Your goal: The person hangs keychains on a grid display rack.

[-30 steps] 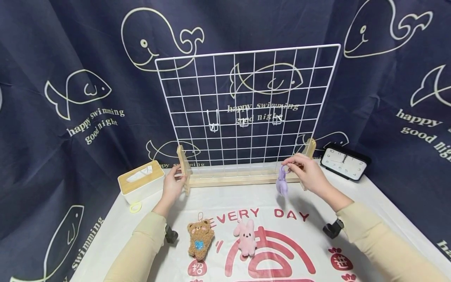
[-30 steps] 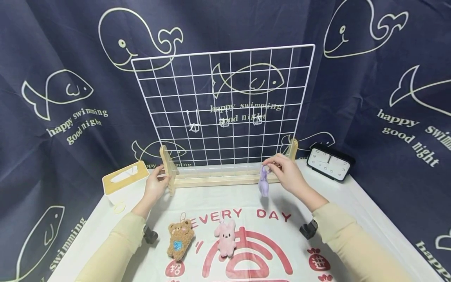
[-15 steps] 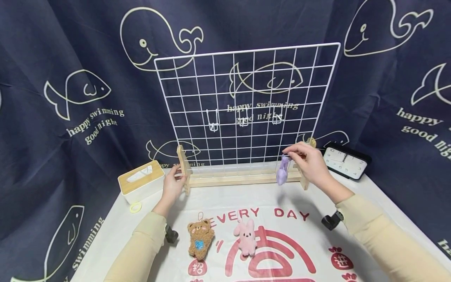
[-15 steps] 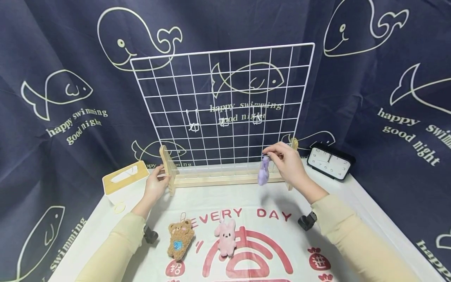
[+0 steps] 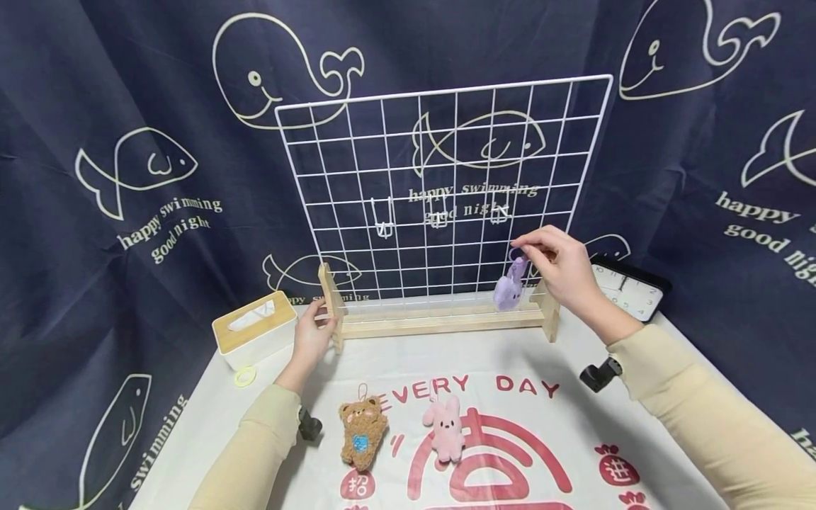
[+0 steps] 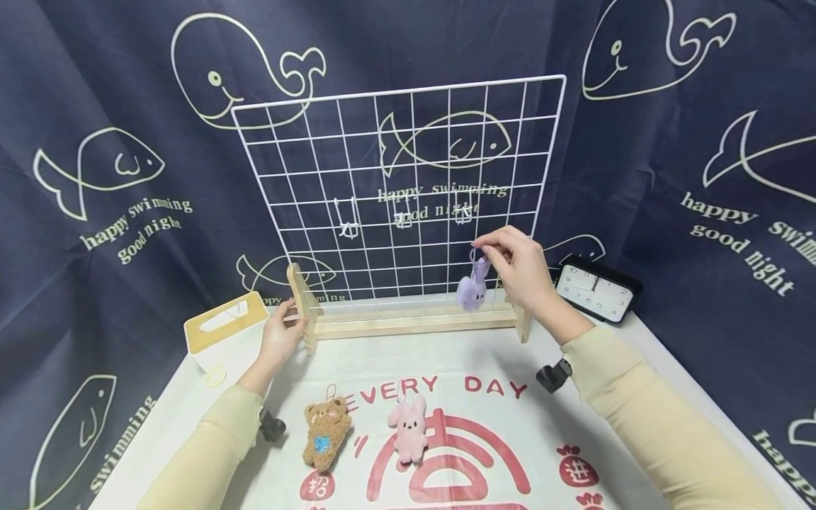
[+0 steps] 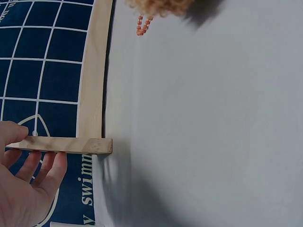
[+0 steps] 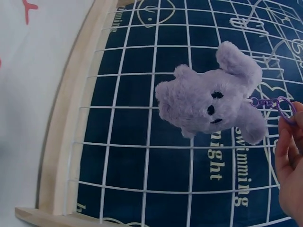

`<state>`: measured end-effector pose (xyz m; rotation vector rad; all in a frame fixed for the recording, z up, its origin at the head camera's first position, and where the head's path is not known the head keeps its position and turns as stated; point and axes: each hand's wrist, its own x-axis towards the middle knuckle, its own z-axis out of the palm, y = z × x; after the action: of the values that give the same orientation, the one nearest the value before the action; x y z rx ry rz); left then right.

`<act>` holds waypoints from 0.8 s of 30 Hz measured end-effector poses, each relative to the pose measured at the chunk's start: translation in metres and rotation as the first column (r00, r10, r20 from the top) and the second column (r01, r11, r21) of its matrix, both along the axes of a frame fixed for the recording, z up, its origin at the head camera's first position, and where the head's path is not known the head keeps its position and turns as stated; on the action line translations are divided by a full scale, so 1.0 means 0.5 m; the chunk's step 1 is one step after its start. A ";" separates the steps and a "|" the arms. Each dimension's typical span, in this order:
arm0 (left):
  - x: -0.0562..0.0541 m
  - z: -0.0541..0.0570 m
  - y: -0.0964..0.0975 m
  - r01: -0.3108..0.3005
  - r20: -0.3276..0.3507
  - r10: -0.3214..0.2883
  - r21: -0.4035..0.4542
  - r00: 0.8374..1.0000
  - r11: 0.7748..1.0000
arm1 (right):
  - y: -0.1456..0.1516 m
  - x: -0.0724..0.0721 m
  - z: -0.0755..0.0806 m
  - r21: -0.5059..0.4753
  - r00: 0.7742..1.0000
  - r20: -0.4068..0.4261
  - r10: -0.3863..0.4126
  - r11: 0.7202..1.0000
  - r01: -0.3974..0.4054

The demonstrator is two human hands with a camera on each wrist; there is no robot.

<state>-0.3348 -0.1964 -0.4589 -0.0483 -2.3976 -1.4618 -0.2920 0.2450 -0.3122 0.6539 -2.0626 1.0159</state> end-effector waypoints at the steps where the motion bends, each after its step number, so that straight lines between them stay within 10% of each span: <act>1: 0.000 0.000 0.000 0.000 0.001 0.000 -0.001 1.000 1.000 | 0.000 -0.001 0.003 0.000 1.000 -0.004 -0.003 1.000 0.003; 24: 0.003 0.002 0.000 0.012 -0.003 -0.012 0.012 1.000 1.000 | -0.031 -0.034 0.079 -0.036 0.998 -0.033 -0.049 0.998 0.048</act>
<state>-0.3333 -0.1964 -0.4581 -0.0629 -2.3900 -1.4802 -0.3092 0.2295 -0.2726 0.5969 -2.0174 1.0044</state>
